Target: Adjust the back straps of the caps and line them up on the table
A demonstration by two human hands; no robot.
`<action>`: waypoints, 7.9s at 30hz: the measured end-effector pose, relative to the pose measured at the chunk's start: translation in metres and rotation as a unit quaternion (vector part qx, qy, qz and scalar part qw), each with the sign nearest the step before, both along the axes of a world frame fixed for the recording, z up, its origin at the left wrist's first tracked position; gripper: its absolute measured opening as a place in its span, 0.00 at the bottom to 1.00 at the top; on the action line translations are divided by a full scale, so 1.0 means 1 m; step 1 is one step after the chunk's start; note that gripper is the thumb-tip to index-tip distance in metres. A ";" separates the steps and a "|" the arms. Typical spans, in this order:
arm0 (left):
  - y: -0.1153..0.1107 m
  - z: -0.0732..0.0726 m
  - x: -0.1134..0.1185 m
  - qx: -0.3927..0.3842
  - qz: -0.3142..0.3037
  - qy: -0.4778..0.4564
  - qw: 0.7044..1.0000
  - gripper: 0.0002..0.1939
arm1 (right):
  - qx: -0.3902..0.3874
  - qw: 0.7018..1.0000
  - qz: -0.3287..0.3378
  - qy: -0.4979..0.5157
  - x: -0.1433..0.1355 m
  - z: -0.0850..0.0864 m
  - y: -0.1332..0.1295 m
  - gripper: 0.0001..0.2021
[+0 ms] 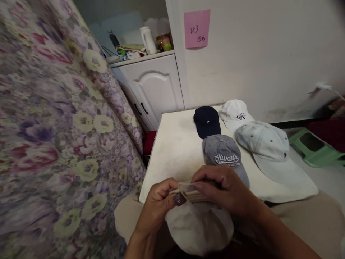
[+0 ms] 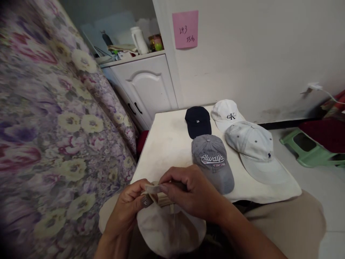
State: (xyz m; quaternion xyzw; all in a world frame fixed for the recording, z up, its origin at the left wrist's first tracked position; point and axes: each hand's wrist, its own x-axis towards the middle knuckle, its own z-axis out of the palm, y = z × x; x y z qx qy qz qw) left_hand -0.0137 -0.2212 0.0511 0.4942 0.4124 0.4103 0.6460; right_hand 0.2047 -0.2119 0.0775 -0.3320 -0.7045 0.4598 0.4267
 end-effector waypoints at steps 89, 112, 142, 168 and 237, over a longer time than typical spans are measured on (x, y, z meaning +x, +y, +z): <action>0.001 -0.005 0.008 0.021 -0.018 0.015 0.999 0.17 | -0.100 0.989 0.096 -0.052 0.008 0.005 0.008 0.04; 0.000 0.000 0.013 0.017 -0.046 0.079 0.996 0.12 | -0.045 0.988 0.102 -0.107 0.012 -0.001 0.016 0.03; -0.016 0.020 0.020 -0.027 -0.104 0.075 0.991 0.07 | -0.152 0.983 0.097 -0.042 0.009 -0.016 0.017 0.05; -0.008 0.010 0.020 -0.030 -0.094 0.026 0.995 0.08 | -0.178 0.976 0.123 -0.010 0.009 -0.029 0.020 0.07; -0.006 0.011 0.019 -0.022 -0.102 0.078 0.991 0.11 | -0.221 0.955 0.194 0.035 0.022 -0.043 0.014 0.15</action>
